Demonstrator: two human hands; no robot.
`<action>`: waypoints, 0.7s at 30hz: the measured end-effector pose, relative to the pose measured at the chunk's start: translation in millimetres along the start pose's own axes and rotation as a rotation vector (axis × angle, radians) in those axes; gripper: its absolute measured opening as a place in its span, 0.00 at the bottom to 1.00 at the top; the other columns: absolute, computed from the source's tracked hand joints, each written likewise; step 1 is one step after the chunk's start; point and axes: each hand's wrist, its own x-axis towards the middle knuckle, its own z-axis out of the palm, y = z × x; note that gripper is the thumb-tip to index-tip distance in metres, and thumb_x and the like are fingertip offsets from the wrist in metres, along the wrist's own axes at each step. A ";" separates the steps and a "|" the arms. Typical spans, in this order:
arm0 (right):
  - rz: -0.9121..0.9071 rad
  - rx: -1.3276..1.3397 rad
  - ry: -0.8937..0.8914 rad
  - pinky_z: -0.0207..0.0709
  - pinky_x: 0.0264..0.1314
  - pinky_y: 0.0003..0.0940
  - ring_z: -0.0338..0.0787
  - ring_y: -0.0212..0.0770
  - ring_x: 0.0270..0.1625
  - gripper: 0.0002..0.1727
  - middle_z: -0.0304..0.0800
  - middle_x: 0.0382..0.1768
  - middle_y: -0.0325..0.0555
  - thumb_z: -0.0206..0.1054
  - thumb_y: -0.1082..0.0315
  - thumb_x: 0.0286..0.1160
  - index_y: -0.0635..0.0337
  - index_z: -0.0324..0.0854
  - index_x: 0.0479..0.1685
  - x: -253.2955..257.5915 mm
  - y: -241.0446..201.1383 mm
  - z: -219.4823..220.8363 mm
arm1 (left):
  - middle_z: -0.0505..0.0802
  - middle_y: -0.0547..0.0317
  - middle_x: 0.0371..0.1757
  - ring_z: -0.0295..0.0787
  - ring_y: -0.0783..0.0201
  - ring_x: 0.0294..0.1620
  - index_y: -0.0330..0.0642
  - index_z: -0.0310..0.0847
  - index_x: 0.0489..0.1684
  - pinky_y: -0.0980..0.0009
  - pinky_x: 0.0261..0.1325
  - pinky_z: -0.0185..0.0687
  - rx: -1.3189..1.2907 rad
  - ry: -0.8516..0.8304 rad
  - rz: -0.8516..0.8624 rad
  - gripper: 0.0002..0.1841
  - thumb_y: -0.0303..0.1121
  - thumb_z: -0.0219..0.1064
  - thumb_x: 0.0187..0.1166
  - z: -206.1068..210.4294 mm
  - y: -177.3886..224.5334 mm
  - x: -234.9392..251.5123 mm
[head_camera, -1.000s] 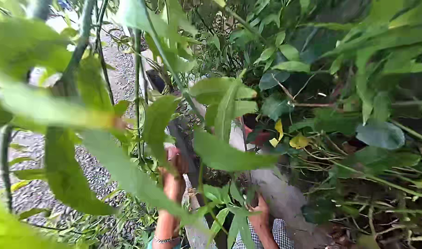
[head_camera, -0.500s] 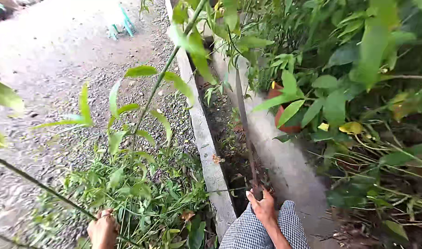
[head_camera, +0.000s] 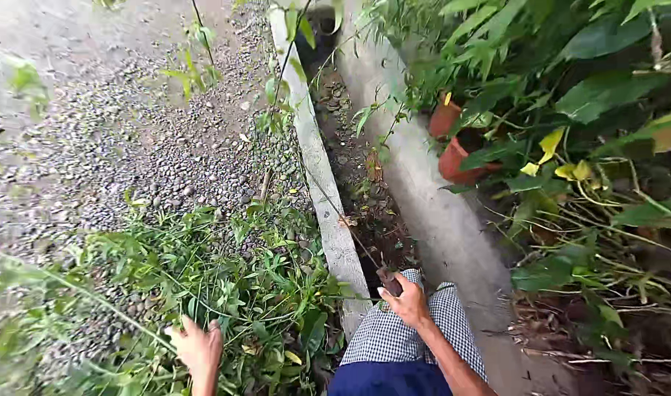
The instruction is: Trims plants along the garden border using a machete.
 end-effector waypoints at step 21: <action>0.123 -0.033 0.151 0.82 0.61 0.56 0.93 0.58 0.50 0.23 0.93 0.46 0.68 0.77 0.71 0.65 0.76 0.85 0.58 -19.5 37.9 -55.0 | 0.91 0.28 0.60 0.87 0.30 0.65 0.29 0.69 0.79 0.38 0.72 0.74 0.797 -0.630 0.067 0.24 0.32 0.59 0.86 71.4 5.9 -58.8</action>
